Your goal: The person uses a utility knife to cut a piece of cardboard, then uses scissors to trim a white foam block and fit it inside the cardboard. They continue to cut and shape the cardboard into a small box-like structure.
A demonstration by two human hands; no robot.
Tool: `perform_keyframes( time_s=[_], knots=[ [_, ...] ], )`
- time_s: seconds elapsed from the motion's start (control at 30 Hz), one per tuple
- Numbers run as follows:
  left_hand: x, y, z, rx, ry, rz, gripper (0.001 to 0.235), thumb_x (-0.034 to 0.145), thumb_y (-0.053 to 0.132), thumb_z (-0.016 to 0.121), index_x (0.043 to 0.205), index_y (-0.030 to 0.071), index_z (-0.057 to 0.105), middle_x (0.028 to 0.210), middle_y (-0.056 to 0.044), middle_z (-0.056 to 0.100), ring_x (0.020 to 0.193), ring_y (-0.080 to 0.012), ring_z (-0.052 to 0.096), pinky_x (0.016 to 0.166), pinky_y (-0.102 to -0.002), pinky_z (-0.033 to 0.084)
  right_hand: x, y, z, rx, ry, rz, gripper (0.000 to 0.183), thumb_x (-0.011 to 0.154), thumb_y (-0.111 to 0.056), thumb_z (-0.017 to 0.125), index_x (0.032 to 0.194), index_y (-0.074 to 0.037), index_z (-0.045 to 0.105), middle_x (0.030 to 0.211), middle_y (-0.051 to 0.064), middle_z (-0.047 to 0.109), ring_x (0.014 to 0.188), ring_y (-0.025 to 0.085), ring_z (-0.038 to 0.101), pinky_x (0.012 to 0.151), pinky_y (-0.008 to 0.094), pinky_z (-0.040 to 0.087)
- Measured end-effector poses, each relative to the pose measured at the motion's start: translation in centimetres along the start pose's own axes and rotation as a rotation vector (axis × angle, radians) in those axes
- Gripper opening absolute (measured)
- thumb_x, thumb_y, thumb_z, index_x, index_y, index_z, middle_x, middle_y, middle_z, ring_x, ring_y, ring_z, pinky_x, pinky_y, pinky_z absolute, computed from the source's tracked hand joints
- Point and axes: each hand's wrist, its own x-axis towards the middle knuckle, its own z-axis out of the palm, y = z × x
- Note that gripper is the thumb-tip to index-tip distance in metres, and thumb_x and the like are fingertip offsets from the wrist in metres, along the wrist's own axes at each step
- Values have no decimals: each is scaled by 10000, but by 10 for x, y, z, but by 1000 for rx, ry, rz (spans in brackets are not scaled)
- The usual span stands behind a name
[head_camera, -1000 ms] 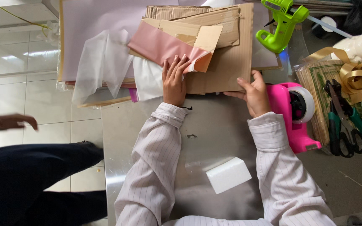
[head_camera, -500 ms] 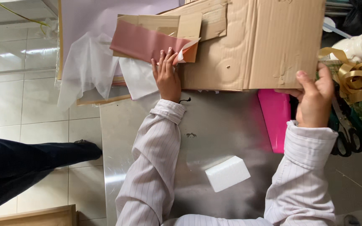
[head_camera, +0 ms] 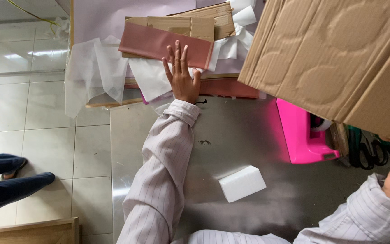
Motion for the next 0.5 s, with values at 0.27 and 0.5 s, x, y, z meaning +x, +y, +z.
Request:
perform_keyframes(
  time_s=[0.27,0.5],
  knots=[
    [10,80,-119,-1674,-572,-914,767,862,656,597,1355,70,637,1264,-120,725,1128,-259,703,1002,-411,581,18,-113,55,882,269,545,565,1064,-265,642,1615,-191,539,1699,4,607,1584,168,620,1264,366,586],
    [-31,60,-160,-1699,-461,-737,748,1035,307,517,1702,254,181,1626,-26,424,1395,-205,495,1130,-364,457,15,-111,85,617,185,485,563,1161,-249,479,1692,-119,340,1707,67,458,1489,216,526,1171,383,528]
  ],
)
